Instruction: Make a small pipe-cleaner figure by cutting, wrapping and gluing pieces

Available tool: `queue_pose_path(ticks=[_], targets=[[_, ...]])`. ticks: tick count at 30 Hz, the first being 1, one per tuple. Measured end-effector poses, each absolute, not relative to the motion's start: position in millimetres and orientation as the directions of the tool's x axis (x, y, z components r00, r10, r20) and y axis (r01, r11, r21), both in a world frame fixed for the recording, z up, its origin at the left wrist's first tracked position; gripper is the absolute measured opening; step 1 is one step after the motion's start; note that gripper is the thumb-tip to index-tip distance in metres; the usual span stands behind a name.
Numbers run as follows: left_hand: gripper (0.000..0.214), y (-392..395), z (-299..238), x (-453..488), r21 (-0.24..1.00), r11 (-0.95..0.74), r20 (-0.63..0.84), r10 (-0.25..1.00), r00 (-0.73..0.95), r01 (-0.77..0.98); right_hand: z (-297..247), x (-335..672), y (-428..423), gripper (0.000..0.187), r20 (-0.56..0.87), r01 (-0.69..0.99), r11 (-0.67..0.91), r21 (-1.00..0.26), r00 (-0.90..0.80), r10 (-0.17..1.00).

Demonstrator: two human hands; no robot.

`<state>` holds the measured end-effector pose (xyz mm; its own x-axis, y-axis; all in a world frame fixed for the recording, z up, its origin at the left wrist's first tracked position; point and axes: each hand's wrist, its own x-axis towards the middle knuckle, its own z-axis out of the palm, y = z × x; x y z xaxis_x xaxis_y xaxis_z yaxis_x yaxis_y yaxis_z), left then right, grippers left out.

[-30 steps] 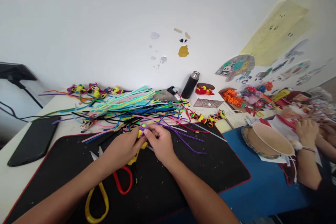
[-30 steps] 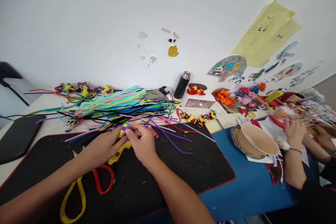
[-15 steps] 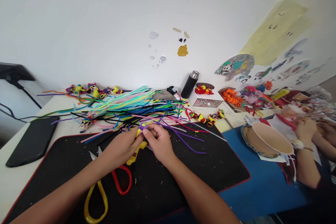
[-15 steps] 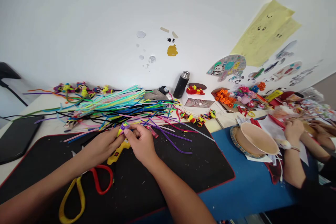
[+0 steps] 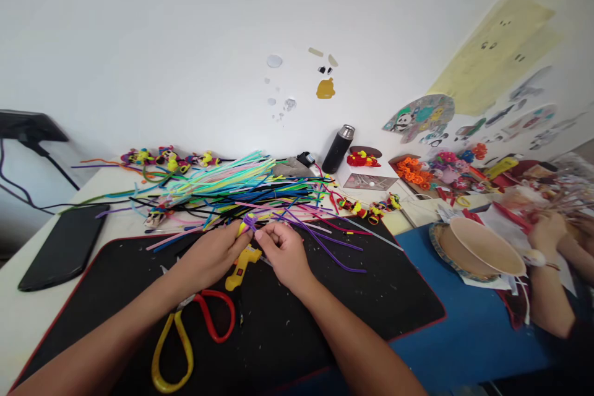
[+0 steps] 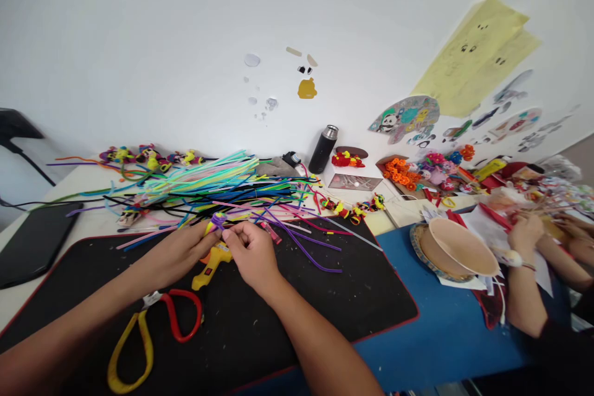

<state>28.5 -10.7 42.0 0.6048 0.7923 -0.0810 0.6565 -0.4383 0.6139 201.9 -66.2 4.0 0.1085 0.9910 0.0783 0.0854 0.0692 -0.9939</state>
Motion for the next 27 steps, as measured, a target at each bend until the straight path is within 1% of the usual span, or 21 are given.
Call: queue_pose_path(ticks=[6,10,13,17,19,24,27], targets=[[0.037,-7,41,28,0.607,-0.443,-0.122,0.769,0.627,0.66,1,204,-69,0.03,0.067,0.127,0.055,-0.99,0.095,0.993],[0.036,-2,39,26,0.603,-0.44,-0.104,0.784,0.612,0.666,1,201,-68,0.029,0.08,0.158,0.067,-0.985,0.08,0.994],[0.039,0,41,24,0.664,-0.41,-0.093,0.784,0.613,0.625,3,199,-67,0.028,0.109,0.193,0.092,-0.977,0.08,0.991],[0.048,-1,44,20,0.827,-0.263,-0.146,0.753,0.641,0.496,7,201,-66,0.029,0.119,0.198,0.1,-0.975,0.087,0.989],[0.053,-1,45,20,0.877,-0.168,-0.187,0.744,0.641,0.451,8,202,-66,0.029,0.114,0.177,0.097,-0.979,0.087,0.99],[0.057,-6,54,21,0.933,0.021,-0.272,0.698,0.663,0.36,13,202,-66,0.029,0.101,0.126,0.093,-0.988,0.063,0.993],[0.058,-9,59,21,0.936,0.183,-0.346,0.64,0.686,0.301,16,203,-66,0.028,0.112,0.111,0.104,-0.988,0.067,0.992]])
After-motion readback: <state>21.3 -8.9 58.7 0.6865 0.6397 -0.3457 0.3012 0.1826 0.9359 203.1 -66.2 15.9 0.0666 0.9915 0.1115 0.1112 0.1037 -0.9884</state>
